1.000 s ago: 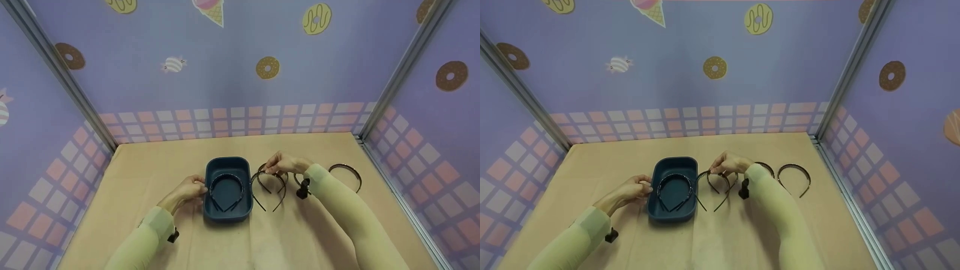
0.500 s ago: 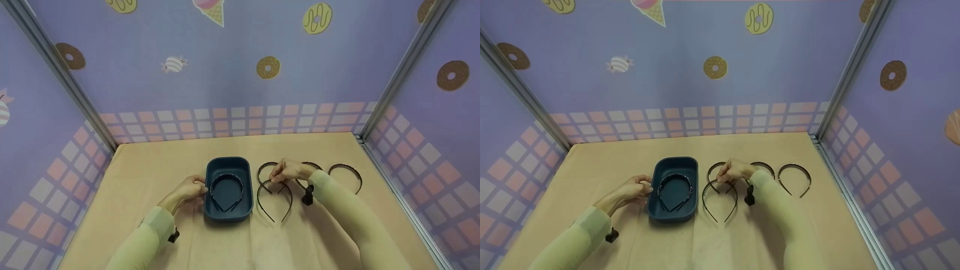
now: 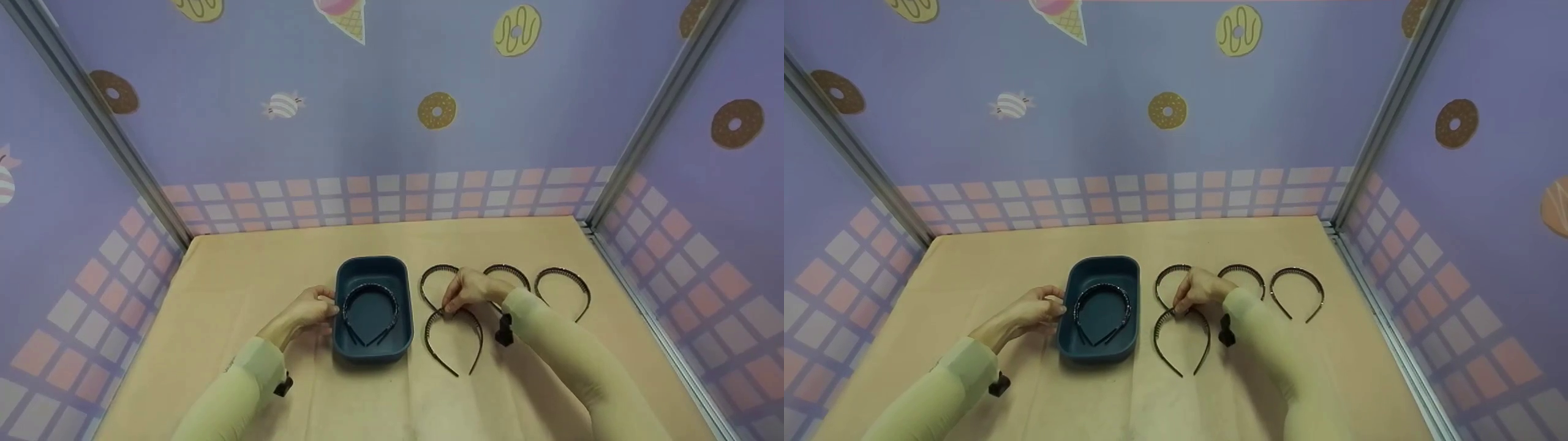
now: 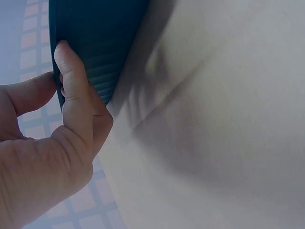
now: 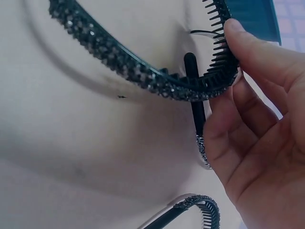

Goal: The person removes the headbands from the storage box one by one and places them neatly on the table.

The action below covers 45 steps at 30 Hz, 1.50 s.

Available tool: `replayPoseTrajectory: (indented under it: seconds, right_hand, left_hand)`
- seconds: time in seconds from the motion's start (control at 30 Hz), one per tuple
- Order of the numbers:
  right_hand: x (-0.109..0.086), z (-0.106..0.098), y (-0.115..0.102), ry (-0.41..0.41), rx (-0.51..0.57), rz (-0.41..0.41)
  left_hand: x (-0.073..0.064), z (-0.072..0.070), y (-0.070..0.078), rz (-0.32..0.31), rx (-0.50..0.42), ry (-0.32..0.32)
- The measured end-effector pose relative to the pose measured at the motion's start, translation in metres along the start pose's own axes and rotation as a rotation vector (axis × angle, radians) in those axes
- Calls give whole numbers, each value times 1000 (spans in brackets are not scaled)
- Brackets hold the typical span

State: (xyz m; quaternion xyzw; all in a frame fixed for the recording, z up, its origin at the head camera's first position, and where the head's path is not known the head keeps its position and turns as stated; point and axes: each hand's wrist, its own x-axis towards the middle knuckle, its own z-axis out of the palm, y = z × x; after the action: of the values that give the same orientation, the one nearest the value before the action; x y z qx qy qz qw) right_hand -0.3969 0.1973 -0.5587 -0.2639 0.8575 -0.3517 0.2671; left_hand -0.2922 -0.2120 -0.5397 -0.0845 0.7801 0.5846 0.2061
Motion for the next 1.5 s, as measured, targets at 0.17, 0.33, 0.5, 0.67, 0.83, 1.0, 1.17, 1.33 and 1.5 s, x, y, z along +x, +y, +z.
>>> replayPoseTrajectory:
  seconds: [0.17, 0.33, 0.5, 0.67, 0.83, 1.0, 1.17, 1.33, 1.5]
  right_hand:
    - [-2, 3, -1, 23, -68, -45]
    - [-5, 5, -1, 10, -66, -21]
    - [-7, 7, -2, 0, -91, -15]
    - [-8, 10, -5, 3, -124, -40]
    - [-8, 12, -8, 6, -159, -96]
    - [-8, 15, -10, -2, -171, -95]
    - [-6, 18, -8, -4, -198, -90]
    - [-5, 18, -8, -10, -217, -112]
    - [-5, 13, -11, 27, -198, -150]
  left_hand:
    - [1, 0, 0, 6, 0, 7]
    - [0, 0, 0, 2, 5, 0]
    - [0, -1, 0, 7, 8, 1]
    - [1, -2, 0, 16, 11, -1]
    - [1, -1, 0, 22, 11, -1]
    - [1, -2, 0, 22, 26, 5]
    - [1, -1, 0, 22, 14, -3]
    - [0, 1, 0, 22, 6, -13]
    - [0, 0, 1, 13, 12, -8]
